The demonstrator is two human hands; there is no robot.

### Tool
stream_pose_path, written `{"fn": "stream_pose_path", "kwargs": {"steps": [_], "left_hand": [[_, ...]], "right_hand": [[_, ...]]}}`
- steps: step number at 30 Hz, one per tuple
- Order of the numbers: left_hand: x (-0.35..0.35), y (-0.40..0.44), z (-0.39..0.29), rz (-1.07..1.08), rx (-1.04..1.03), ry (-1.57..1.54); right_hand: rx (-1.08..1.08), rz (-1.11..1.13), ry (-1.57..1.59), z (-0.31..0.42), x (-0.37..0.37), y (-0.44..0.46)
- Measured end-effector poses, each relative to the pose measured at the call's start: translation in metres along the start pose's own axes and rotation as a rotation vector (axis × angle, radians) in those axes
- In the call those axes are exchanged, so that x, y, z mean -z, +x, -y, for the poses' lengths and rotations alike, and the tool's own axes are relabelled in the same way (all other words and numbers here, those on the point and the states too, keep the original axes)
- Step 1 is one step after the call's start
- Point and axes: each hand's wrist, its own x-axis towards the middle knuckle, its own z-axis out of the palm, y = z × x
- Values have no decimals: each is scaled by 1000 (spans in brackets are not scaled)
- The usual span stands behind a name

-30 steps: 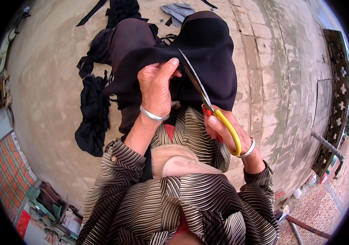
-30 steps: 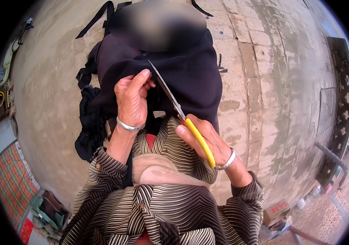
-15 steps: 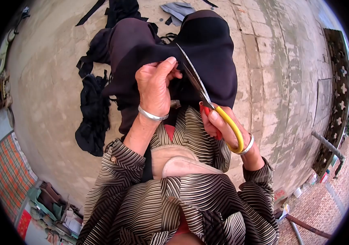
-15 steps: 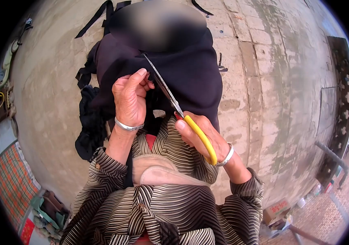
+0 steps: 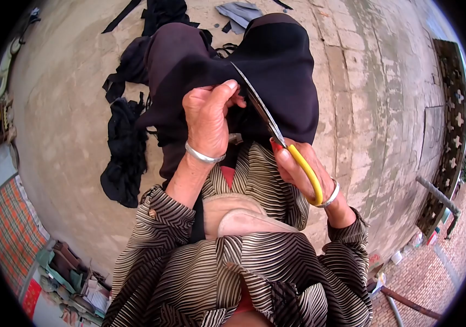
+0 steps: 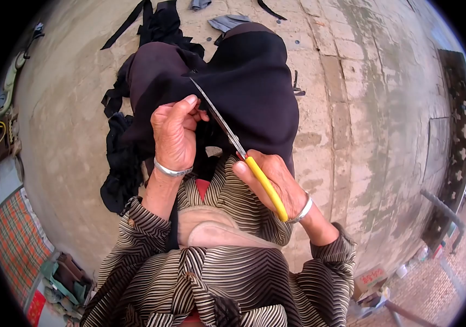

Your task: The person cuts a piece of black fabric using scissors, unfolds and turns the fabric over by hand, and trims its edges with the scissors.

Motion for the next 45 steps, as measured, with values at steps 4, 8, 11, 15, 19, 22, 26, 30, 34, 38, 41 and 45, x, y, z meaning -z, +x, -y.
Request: {"fn": "stream_pose_path", "kwargs": {"steps": [4,8,11,15,19,22,26,30,34,38,41,45], "left_hand": [[-1,0,-2,3,10,2],[0,-1,-3,9,7,-1],[3,0,-3,10,3,36],[5,0,-3,11,-26,-18],[7,3,-6,5,-21,-184],[13,10,-10,-79,115,-387],[17,12,-13,-36,174,-555],[31,14,-6,15,142,-514],[28,14,-5,6,-18,-320],[19,9,-6,-38,-75,-265],[19,10,-5,-11,-91,-255],[17,11,-8,-5,-131,-235]], "right_hand": [[30,-5,-20,5,2,-1],[-27,-5,-48,6,2,-2],[-13,-16,-65,6,2,-2],[-39,-19,-70,8,3,-3],[-19,32,-116,5,8,-1],[105,89,-104,-5,12,-3],[38,171,-131,-18,24,-17],[32,189,-214,-27,48,-40],[-85,-237,35,-21,60,-35],[242,-543,41,-51,80,25],[348,-560,-112,-68,89,72],[380,-610,-197,-80,85,109]]}}
